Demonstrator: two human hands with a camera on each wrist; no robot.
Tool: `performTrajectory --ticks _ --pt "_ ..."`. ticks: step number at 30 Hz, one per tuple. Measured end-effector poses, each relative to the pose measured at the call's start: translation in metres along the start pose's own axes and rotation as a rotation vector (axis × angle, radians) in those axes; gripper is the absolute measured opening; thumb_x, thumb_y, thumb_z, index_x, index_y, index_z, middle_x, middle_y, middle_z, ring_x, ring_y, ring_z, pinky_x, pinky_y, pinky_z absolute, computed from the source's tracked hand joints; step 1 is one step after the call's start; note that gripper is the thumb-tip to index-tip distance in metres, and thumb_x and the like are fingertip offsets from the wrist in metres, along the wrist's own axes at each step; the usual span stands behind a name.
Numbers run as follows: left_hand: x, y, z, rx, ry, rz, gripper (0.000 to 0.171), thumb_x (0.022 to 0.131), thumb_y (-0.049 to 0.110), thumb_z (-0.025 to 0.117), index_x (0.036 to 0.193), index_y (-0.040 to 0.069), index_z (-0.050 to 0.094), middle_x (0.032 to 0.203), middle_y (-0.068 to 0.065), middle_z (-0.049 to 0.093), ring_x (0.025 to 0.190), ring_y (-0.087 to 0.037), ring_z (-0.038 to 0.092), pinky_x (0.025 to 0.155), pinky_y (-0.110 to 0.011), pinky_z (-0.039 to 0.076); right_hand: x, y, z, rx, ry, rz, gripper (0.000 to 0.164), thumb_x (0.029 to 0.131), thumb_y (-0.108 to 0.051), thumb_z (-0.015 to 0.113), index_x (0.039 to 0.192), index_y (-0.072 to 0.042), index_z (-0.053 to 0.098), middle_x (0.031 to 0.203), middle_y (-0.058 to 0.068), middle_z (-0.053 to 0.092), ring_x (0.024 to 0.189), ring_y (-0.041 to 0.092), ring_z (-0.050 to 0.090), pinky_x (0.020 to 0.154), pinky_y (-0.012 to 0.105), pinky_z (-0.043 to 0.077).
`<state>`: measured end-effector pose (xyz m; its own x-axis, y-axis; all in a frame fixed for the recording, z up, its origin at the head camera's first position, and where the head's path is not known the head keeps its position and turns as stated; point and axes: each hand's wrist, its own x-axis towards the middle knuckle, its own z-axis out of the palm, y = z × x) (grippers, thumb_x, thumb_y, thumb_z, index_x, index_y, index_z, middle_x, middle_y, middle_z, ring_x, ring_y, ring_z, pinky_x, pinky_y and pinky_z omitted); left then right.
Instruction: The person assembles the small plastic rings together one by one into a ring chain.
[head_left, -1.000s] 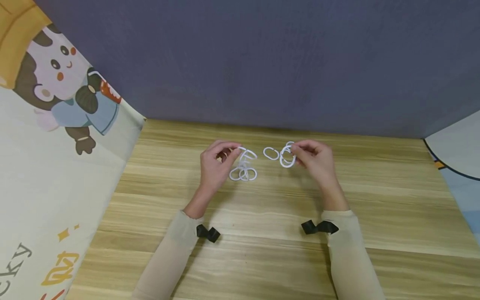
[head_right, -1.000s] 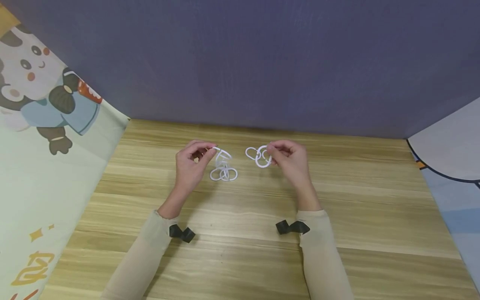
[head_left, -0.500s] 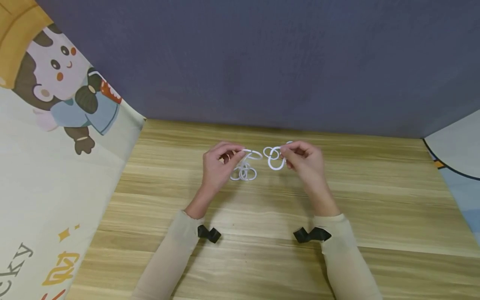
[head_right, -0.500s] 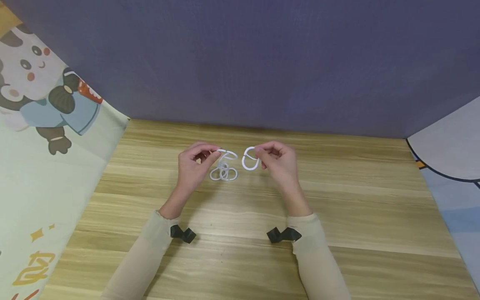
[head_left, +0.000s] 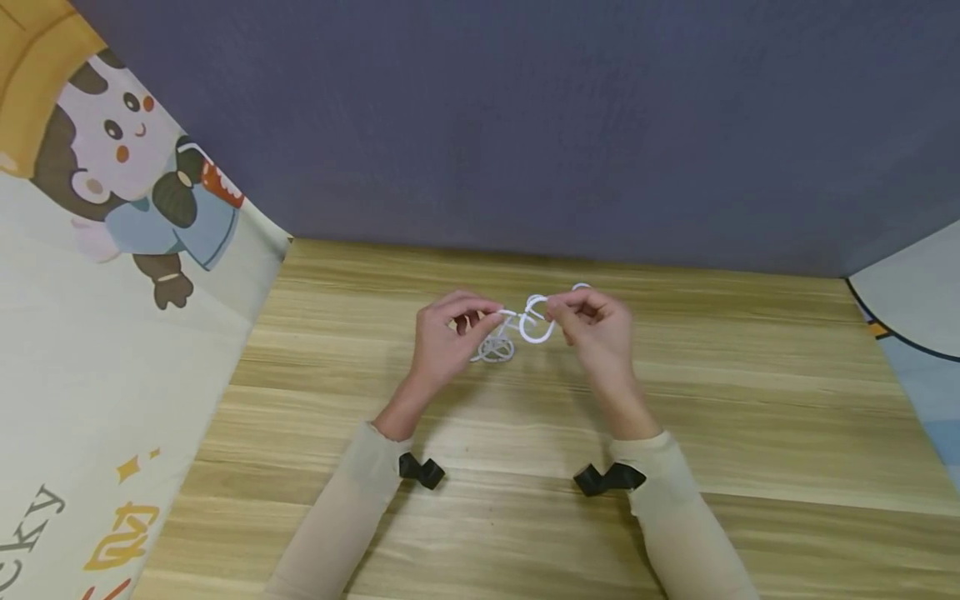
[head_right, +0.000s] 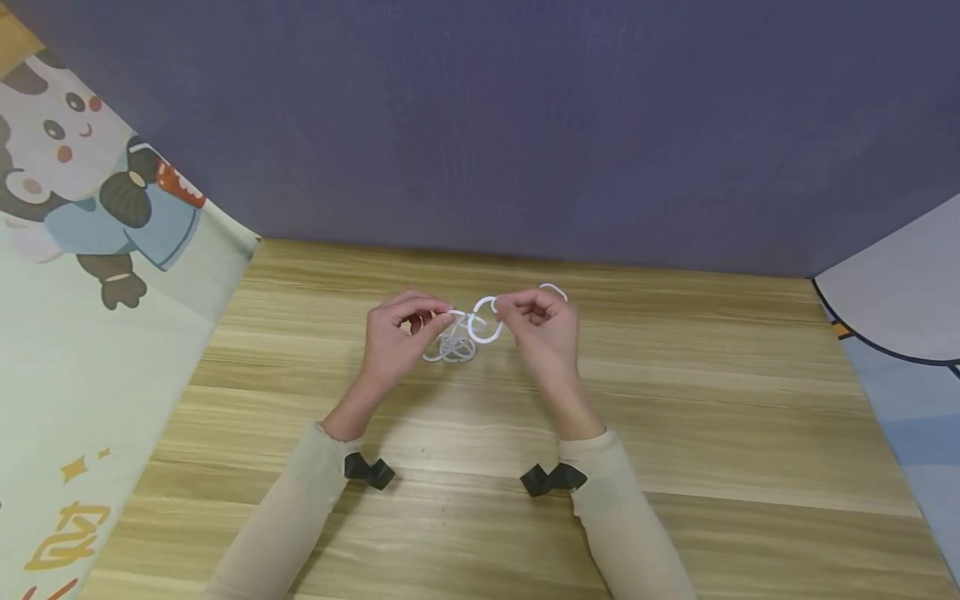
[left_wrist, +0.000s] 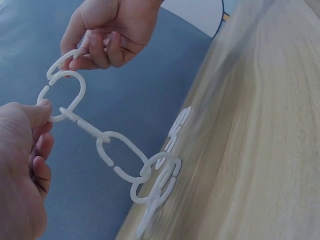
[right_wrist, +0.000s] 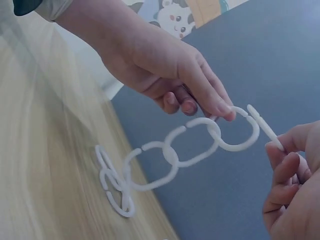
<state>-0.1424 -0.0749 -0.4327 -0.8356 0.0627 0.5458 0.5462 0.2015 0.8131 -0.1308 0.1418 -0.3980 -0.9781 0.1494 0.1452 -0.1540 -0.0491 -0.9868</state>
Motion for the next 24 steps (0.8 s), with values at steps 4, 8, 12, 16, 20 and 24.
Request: performTrajectory --ticks 4,8,12,16,20,24 --pt "0.005 -0.001 0.005 0.015 0.024 0.004 0.005 0.093 0.002 0.089 0.097 0.002 0.087 0.088 -0.011 0.079 0.066 -0.013 0.058 0.060 -0.020 0.046 0.009 0.002 0.000 -0.041 -0.017 -0.013 0.021 0.093 0.012 0.077 0.085 -0.007 0.081 0.072 -0.008 0.072 0.057 0.002 0.053 0.048 0.016 0.038" --pt "0.011 -0.003 0.010 0.030 0.040 0.014 0.007 0.091 0.000 0.090 0.097 0.002 0.087 0.090 -0.011 0.079 0.065 -0.013 0.058 0.059 -0.021 0.046 0.018 0.003 -0.001 -0.060 -0.039 -0.026 0.017 0.092 0.012 0.077 0.086 -0.004 0.080 0.072 -0.009 0.072 0.060 0.002 0.056 0.049 0.016 0.038" --pt "0.010 -0.002 0.010 0.028 0.031 0.023 0.006 0.091 0.000 0.090 0.097 0.002 0.087 0.092 -0.012 0.080 0.066 -0.013 0.058 0.059 -0.021 0.046 0.017 0.002 0.001 -0.083 -0.058 -0.052 0.009 0.092 0.012 0.077 0.089 0.004 0.080 0.072 -0.010 0.073 0.062 0.001 0.061 0.052 0.016 0.041" --pt "0.009 -0.002 0.009 0.024 0.029 0.015 0.006 0.092 0.002 0.089 0.097 0.001 0.086 0.092 -0.012 0.080 0.067 -0.012 0.058 0.060 -0.020 0.046 0.015 0.003 0.002 -0.098 -0.042 -0.044 0.007 0.093 0.012 0.076 0.090 0.006 0.079 0.073 -0.011 0.072 0.061 0.001 0.058 0.052 0.015 0.042" --pt "0.008 -0.001 0.007 0.020 0.033 -0.001 0.006 0.093 0.003 0.089 0.098 0.000 0.086 0.090 -0.012 0.079 0.068 -0.012 0.060 0.061 -0.020 0.047 0.013 0.003 0.002 -0.054 -0.002 0.016 0.016 0.095 0.011 0.074 0.088 -0.002 0.079 0.072 -0.006 0.071 0.057 0.003 0.055 0.050 0.016 0.043" --pt "0.007 0.000 0.005 0.013 0.024 -0.009 0.006 0.094 0.004 0.088 0.099 0.000 0.086 0.090 -0.011 0.078 0.069 -0.013 0.060 0.061 -0.020 0.047 0.011 0.001 0.002 0.013 0.008 0.062 0.022 0.097 0.011 0.070 0.087 -0.007 0.078 0.073 0.006 0.073 0.055 0.006 0.058 0.048 0.017 0.043"
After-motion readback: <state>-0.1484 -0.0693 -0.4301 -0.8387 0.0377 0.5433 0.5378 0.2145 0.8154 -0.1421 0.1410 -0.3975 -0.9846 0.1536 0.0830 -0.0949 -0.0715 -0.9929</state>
